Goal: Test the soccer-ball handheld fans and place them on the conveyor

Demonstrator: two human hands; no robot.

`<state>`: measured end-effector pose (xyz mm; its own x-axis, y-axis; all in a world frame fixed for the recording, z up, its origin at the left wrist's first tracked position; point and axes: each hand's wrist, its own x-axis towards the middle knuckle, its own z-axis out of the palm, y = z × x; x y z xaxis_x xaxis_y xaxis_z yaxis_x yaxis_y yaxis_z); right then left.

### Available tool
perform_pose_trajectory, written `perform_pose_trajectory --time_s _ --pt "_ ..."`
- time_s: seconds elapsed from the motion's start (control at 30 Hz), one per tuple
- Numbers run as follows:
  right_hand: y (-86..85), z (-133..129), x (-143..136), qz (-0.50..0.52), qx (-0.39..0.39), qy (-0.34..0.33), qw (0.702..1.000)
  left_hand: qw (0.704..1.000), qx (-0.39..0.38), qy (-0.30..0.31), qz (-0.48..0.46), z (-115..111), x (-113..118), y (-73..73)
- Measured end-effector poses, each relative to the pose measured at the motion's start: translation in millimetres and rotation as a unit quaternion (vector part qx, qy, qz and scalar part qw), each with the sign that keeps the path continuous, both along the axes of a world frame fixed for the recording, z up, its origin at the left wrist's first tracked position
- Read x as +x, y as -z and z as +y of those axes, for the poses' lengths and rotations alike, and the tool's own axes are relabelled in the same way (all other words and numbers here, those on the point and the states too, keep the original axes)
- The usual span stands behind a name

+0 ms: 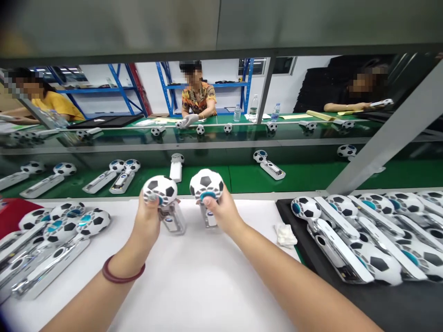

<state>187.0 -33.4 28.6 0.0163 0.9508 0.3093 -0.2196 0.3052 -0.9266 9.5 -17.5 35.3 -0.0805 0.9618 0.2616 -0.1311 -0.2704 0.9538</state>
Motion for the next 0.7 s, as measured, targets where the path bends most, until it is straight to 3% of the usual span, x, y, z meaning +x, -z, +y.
perform_pose_trajectory --time_s 0.13,0.23,0.4,0.53,0.7 --pt "39.5 -2.3 -7.0 -0.059 -0.057 -0.085 0.993 0.995 -0.039 0.073 0.056 -0.7 -8.8 38.2" --pt "52.7 -0.3 -10.3 -0.031 -0.125 -0.097 0.987 0.980 -0.117 0.156 0.034 -5.8 -13.6 54.1" --pt "51.1 7.3 -9.6 0.066 -0.186 -0.124 0.972 0.945 -0.221 0.232 -0.058 -10.2 -16.9 44.6" --pt "50.8 10.2 -5.7 0.146 -0.212 -0.168 0.952 0.938 -0.233 0.244 -0.080 -9.4 -17.1 35.7" --pt "49.4 10.4 -5.2 0.156 -0.235 -0.162 0.946 0.936 -0.245 0.242 -0.068 -9.3 -17.4 36.0"
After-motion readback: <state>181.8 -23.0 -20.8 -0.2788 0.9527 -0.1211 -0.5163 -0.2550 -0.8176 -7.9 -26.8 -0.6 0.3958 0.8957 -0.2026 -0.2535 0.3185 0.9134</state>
